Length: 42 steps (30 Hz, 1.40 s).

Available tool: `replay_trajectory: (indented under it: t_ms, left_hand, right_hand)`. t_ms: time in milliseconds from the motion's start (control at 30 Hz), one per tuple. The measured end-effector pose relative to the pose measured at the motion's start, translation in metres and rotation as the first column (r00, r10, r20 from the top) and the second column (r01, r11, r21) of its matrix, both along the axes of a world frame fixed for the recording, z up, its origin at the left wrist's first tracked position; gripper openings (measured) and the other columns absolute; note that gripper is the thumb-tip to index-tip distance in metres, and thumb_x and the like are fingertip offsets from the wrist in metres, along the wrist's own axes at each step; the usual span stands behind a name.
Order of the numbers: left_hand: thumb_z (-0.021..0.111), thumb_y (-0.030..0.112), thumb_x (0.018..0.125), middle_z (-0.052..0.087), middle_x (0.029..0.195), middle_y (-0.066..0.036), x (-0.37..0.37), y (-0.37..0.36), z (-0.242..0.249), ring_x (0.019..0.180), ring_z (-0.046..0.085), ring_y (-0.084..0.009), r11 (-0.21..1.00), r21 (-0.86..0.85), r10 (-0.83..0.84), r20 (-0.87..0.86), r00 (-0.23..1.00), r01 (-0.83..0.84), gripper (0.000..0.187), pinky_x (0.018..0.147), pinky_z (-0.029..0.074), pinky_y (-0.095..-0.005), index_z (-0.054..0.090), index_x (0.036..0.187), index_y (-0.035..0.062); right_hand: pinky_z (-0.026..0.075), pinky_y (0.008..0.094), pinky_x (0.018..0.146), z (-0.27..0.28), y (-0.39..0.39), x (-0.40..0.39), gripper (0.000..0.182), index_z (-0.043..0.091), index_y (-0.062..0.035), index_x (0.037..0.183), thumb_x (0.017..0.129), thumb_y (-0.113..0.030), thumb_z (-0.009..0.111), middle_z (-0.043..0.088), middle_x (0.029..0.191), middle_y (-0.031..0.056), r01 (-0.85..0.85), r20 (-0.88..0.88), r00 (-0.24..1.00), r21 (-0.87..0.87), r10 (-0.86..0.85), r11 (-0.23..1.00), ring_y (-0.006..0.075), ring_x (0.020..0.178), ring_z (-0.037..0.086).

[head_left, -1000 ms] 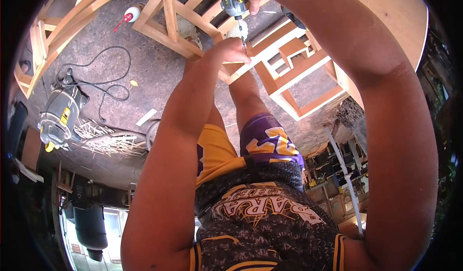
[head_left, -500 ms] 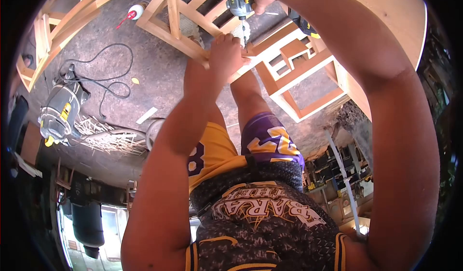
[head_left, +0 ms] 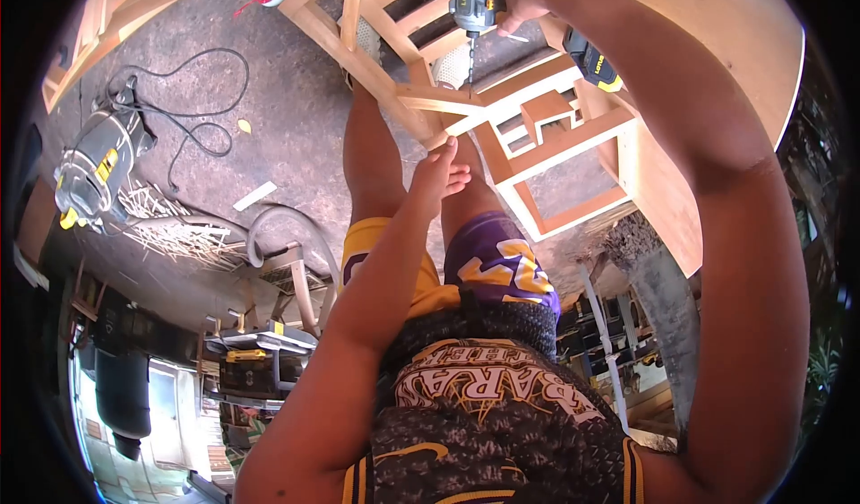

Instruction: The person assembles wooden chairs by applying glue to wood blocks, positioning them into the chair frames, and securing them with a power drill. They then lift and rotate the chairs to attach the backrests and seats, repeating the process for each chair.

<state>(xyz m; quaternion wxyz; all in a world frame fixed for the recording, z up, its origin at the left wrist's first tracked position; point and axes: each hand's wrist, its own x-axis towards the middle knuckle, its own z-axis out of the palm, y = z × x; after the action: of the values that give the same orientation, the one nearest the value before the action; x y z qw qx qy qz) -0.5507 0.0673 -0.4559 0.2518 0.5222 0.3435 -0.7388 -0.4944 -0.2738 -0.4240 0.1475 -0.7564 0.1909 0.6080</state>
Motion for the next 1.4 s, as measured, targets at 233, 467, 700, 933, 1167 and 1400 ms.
replay_trajectory:
  t_ms: [233,467,700,933,1167,1400]
  left_hand:
    - [0.061,0.04,0.09,0.053,0.125,-0.012,-0.052,-0.03,-0.033,0.115,0.053,-0.0262,0.567,-0.104,0.818,0.192,0.543,-0.817,0.063,0.106,0.038,-0.0411,0.036,0.134,0.0019]
    - [0.065,0.03,0.09,0.063,0.099,-0.006,-0.044,-0.025,-0.035,0.093,0.062,-0.017,0.613,-0.047,0.777,0.217,0.591,-0.788,0.037,0.086,0.048,-0.0325,0.053,0.113,0.0046]
    - [0.072,0.026,0.08,0.068,0.084,-0.008,0.03,-0.062,0.0,0.077,0.066,-0.0228,0.792,-0.288,0.08,0.923,0.376,0.538,0.025,0.071,0.052,-0.0341,0.064,0.088,0.0035]
    - [0.072,0.054,0.069,0.068,0.097,-0.016,0.077,-0.098,-0.041,0.095,0.065,-0.0313,-0.229,-0.067,-0.405,0.914,-0.033,0.971,0.059,0.083,0.049,-0.0414,0.065,0.099,0.0042]
    - [0.059,0.063,0.08,0.066,0.102,-0.02,0.085,-0.113,-0.043,0.097,0.064,-0.0348,0.001,-0.277,-0.641,0.737,0.213,0.961,0.067,0.086,0.048,-0.0439,0.061,0.11,0.0035]
    - [0.066,0.032,0.086,0.068,0.099,-0.018,0.076,-0.096,-0.089,0.094,0.065,-0.0301,0.218,-0.316,-0.426,0.82,0.381,0.923,0.039,0.081,0.05,-0.0352,0.063,0.106,-0.002]
  right_hand:
    - [0.053,0.0392,0.082,0.007,0.004,0.012,0.049,0.072,-0.0119,0.099,0.065,-0.047,0.077,0.07,0.098,0.0094,-0.081,0.02,0.996,-0.03,0.082,0.996,0.0253,0.095,0.067]
    - [0.053,0.0389,0.082,0.016,0.009,0.022,0.046,0.072,-0.0117,0.097,0.064,-0.044,0.078,0.07,0.097,0.0096,-0.063,0.008,0.998,-0.1,0.064,0.993,0.0271,0.093,0.067]
    - [0.053,0.0388,0.083,0.011,0.007,0.028,0.048,0.072,-0.013,0.099,0.063,-0.044,0.079,0.07,0.101,0.0095,-0.087,0.049,0.995,-0.04,0.089,0.995,0.0271,0.096,0.066]
    - [0.054,0.0385,0.063,-0.055,0.034,-0.017,0.042,0.068,-0.0062,0.092,0.068,-0.039,0.081,0.068,0.077,0.01,-0.197,0.255,0.955,0.158,0.153,0.968,0.0238,0.067,0.066]
    - [0.05,0.0406,0.087,-0.031,0.038,-0.037,0.07,0.057,-0.0012,0.113,0.063,-0.044,0.08,0.066,0.105,0.0179,0.082,0.198,0.975,0.089,-0.098,0.993,0.0331,0.1,0.063]
    - [0.05,0.0408,0.087,-0.022,-0.021,-0.029,0.061,0.059,-0.0011,0.111,0.067,-0.038,0.079,0.067,0.102,0.019,0.075,0.278,0.951,0.222,-0.137,0.972,0.0329,0.099,0.064]
